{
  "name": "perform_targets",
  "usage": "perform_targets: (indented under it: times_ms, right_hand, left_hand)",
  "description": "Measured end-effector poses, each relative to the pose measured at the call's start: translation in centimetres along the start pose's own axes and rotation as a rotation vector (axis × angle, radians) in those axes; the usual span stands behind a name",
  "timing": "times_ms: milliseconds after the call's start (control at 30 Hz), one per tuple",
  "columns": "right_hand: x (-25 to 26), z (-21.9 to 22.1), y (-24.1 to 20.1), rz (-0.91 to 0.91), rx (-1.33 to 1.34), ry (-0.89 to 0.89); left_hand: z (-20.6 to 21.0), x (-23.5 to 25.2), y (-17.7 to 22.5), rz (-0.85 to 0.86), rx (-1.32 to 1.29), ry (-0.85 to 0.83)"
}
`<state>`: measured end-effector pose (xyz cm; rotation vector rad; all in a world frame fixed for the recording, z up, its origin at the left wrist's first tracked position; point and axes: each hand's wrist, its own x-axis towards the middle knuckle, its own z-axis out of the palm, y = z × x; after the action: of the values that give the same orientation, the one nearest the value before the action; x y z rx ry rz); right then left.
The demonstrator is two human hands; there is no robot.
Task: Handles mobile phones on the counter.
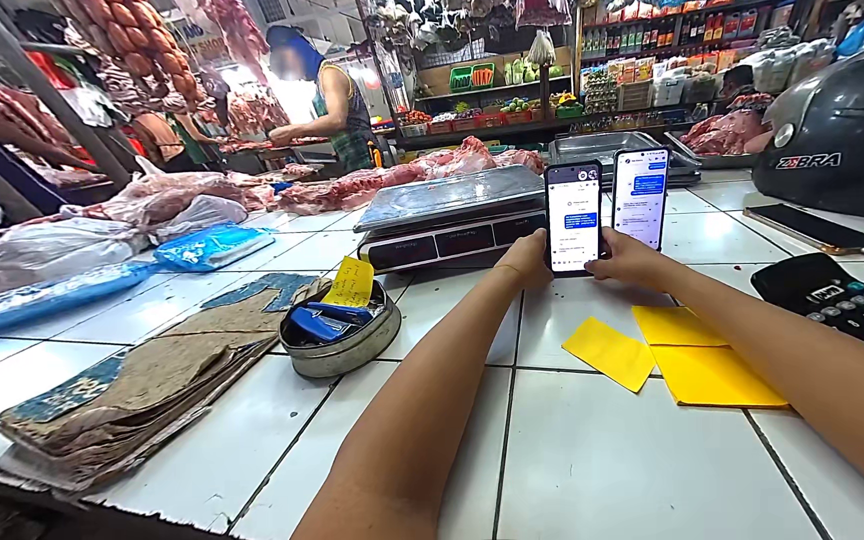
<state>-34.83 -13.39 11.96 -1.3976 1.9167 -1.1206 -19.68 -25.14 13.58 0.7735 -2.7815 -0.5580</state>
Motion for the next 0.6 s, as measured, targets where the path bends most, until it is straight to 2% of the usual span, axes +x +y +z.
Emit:
perform_targets:
  times_ms: [600]
  right_hand:
    - [0.16,0.03,0.35,-0.012,0.028,0.009]
  left_hand:
    - [-0.35,-0.06,0.27,-0.021,0.013,-0.02]
